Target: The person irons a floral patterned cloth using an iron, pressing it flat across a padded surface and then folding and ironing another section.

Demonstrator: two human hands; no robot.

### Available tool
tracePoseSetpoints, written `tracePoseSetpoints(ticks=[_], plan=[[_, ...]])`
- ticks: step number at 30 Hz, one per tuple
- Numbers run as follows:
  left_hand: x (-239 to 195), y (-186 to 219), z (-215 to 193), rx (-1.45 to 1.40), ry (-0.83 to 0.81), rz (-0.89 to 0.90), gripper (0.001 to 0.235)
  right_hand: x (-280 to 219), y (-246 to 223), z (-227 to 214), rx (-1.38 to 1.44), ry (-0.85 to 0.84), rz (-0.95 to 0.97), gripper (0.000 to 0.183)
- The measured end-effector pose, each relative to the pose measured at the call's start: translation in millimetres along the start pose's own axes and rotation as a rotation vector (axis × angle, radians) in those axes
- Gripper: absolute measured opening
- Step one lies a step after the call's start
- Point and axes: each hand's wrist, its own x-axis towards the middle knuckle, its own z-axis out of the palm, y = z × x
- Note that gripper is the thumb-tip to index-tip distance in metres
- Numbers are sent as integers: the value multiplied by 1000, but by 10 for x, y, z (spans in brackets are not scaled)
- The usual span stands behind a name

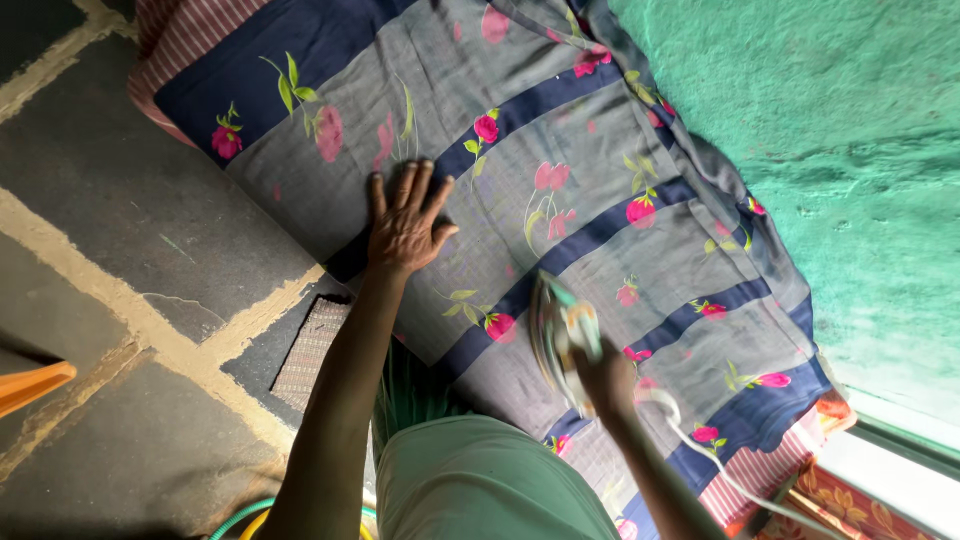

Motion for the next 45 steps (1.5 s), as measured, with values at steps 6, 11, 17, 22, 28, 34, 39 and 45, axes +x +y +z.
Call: tracePoseSetpoints(ticks=[6, 11, 17, 22, 28, 34, 39, 45], plan=[[233, 38, -37, -52, -32, 106, 67, 1623, -1243, 32, 107, 97, -280, 33], [235, -22, 138, -12, 89, 141, 59, 2625, -2147, 64, 212, 110, -359, 38], [252, 0, 98, -65, 32, 123, 64, 2458, -1880, 276, 290, 227, -552, 32], [191, 5, 92, -68, 40, 140, 61, 1364, -901, 237, 123, 155, -441, 30], [154, 117, 187, 24, 105, 100, 62, -307, 676, -94, 86, 81, -193, 48], [-662, 819, 460, 150, 282, 14, 60, -1220, 1561, -193, 164, 138, 269, 41], [-1568, 1445, 500, 181, 96, -76, 66, -885, 1409, -148, 159, 182, 261, 44], [-1573, 1401, 518, 129, 130, -105, 65, 414, 896, -365, 138, 118, -92, 39]])
